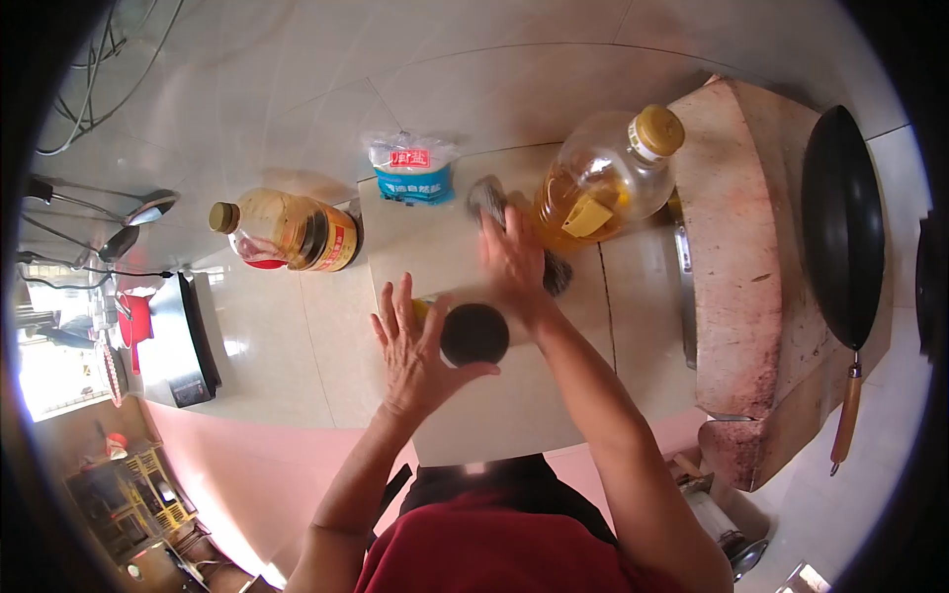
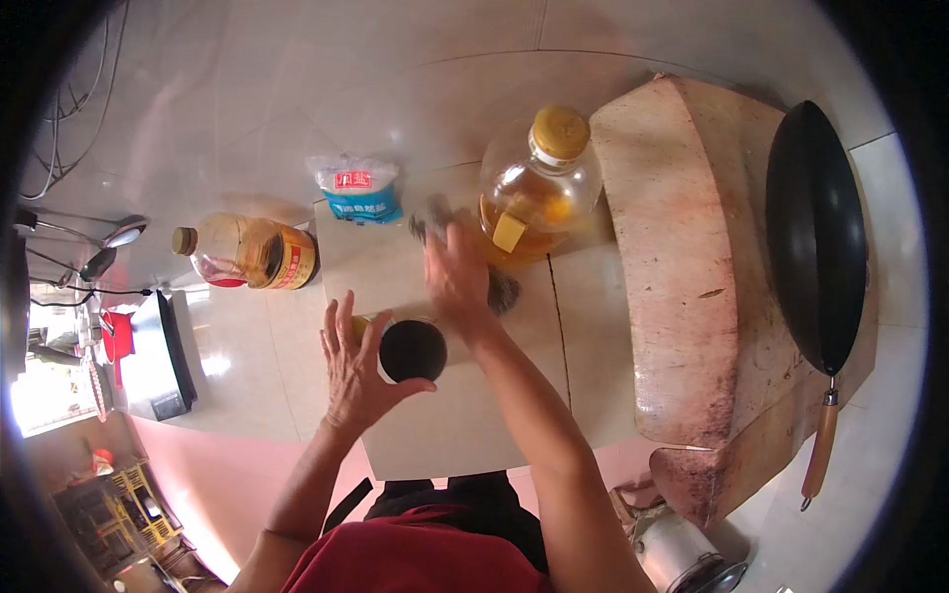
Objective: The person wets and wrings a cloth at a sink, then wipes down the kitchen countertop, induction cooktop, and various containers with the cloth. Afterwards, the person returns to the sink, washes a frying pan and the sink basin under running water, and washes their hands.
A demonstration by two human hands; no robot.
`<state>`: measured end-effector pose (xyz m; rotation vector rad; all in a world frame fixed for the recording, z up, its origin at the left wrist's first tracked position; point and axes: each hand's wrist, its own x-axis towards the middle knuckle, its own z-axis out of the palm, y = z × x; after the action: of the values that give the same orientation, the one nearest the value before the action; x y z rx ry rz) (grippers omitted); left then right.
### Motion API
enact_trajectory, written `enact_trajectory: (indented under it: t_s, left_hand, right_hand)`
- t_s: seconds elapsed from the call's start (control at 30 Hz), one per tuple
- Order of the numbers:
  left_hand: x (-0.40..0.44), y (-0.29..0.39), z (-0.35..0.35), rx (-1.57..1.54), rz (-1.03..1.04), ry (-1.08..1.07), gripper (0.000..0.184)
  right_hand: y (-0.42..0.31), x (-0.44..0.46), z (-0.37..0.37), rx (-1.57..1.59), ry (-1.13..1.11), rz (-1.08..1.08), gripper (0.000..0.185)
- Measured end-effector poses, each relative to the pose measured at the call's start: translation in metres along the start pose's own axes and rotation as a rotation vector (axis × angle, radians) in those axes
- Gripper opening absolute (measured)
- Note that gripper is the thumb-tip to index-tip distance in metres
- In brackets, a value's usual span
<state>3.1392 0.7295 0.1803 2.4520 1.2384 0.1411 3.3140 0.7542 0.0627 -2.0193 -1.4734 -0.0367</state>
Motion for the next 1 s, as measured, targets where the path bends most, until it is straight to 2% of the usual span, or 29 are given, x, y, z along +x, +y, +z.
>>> enact_trajectory:
  t_s: [0.13,0.23,0.33,0.43,0.47,0.53,0.63,0.73,0.77,0.83,0.87,0.97,1.0]
  left_hand:
    - [-0.009,0.004,0.007,0.014,0.057,-0.009,0.09]
    - [-0.016,0.004,0.012,0.04,0.077,-0.018,0.091]
    - [-0.023,0.008,0.014,0.113,0.151,0.01,0.092]
    - [-0.019,0.005,0.02,0.085,0.139,-0.001,0.091]
    - [-0.017,0.004,0.017,0.101,0.156,0.064,0.088]
    - [-0.013,-0.012,0.025,0.116,0.151,0.152,0.085]
    - [0.004,-0.035,0.016,0.127,0.15,0.333,0.078]
    - [0.024,-0.052,0.009,0.091,0.078,0.393,0.076]
    - [0.031,-0.053,0.009,0.081,0.084,0.386,0.076]
    - [0.042,-0.048,0.013,0.064,0.091,0.372,0.077]
    - [0.046,-0.042,0.02,0.066,0.101,0.353,0.079]
    - [0.059,-0.013,0.04,-0.018,0.164,0.267,0.087]
    - [0.063,-0.005,0.042,-0.171,0.228,0.298,0.087]
  right_hand:
    - [-0.007,0.047,0.015,-0.069,0.06,-0.04,0.021]
    - [-0.003,0.063,0.029,-0.123,-0.06,-0.097,0.02]
    - [-0.007,0.07,0.035,-0.216,-0.077,-0.092,0.023]
    - [-0.025,0.071,0.013,-0.231,-0.3,0.209,0.028]
    - [-0.024,0.066,0.013,-0.222,-0.269,0.197,0.029]
    - [-0.008,0.049,0.015,-0.211,-0.199,0.179,0.032]
    - [0.007,0.015,0.01,-0.219,-0.231,0.112,0.03]
    - [-0.001,-0.026,-0.016,-0.378,-0.144,0.013,0.024]
    - [-0.008,-0.039,-0.028,-0.275,-0.285,0.221,0.025]
    - [-0.01,-0.085,-0.045,-0.196,-0.302,0.232,0.03]
    - [-0.009,-0.116,-0.049,-0.217,-0.176,0.036,0.035]
    - [-0.034,-0.183,-0.071,-0.238,-0.308,-0.031,0.031]
    - [-0.044,-0.195,-0.073,-0.203,-0.369,-0.066,0.031]
